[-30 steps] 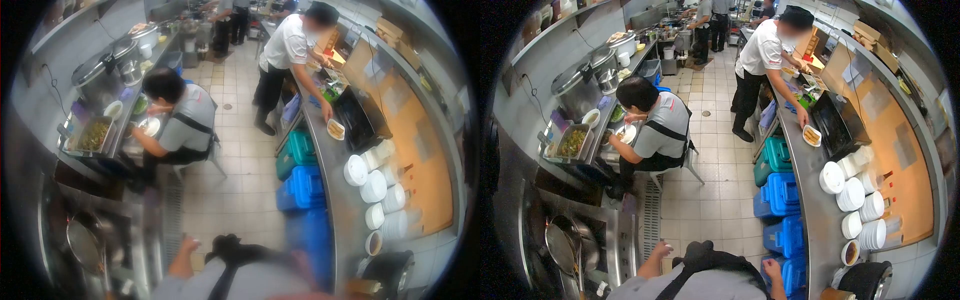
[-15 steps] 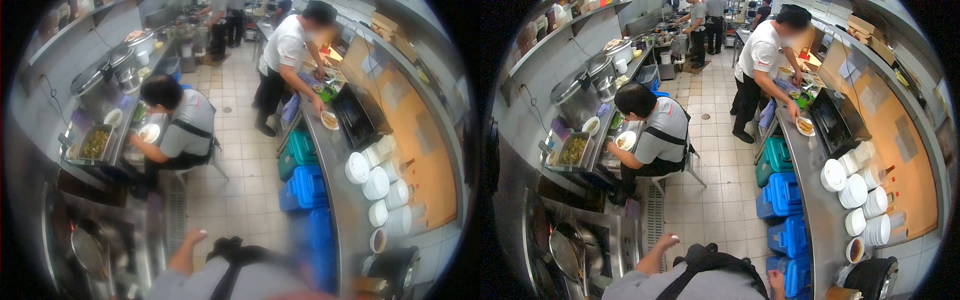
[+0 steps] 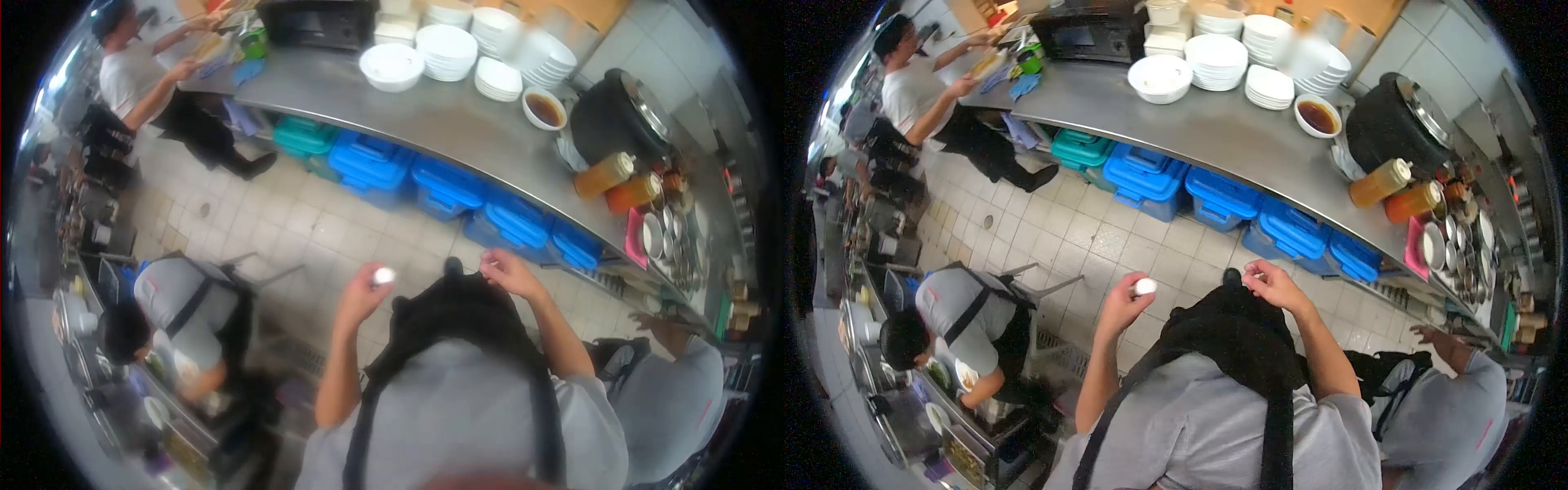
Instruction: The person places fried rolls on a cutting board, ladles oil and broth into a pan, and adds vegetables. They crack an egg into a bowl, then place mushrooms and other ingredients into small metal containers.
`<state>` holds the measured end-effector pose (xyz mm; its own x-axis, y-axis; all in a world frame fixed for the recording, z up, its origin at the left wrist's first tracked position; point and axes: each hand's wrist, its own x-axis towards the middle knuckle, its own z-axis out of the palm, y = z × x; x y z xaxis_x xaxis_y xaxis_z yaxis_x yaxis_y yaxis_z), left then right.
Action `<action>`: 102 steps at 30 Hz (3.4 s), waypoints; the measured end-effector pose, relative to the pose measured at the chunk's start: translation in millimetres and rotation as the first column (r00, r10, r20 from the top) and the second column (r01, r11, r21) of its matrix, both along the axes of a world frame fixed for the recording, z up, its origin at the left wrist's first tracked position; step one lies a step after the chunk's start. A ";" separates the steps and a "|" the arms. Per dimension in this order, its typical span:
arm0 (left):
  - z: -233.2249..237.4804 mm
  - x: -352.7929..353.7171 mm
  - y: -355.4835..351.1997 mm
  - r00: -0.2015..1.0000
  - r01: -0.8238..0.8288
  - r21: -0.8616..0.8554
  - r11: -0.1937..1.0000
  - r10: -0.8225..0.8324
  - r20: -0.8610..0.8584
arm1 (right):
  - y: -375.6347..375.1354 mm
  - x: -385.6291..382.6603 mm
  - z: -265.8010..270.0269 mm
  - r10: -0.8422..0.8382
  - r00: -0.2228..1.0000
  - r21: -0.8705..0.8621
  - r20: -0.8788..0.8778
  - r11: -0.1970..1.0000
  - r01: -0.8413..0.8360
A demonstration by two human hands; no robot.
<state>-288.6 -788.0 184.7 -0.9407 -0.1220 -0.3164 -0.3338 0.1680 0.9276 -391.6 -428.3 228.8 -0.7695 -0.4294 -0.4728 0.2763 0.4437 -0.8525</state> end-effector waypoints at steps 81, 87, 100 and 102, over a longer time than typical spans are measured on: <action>57.7 -761.3 7.7 0.981 -0.064 -0.101 0.993 0.082 0.178 | 47.2 -261.1 -37.4 -0.816 0.315 -0.332 0.484 0.162 0.929; 66.1 -727.8 42.8 0.970 -0.220 0.432 0.875 0.242 0.005 | 41.8 -278.2 -21.4 -0.777 0.389 -0.354 0.495 0.229 0.907; 55.0 -550.6 77.7 0.949 0.276 0.447 0.851 -0.314 0.012 | -19.9 -362.2 12.0 -0.606 0.707 -0.421 0.364 0.570 0.706; 59.9 -544.0 80.0 0.926 0.304 0.532 0.791 -0.376 0.030 | -22.3 -353.5 -1.6 -0.642 0.679 -0.398 0.357 0.553 0.732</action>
<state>-832.7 -708.1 244.7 -0.8378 0.4098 -0.3608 -0.4653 -0.1901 0.8645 -745.1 -450.6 227.2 -0.8639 0.0052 -0.5036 0.4631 -0.3848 -0.7984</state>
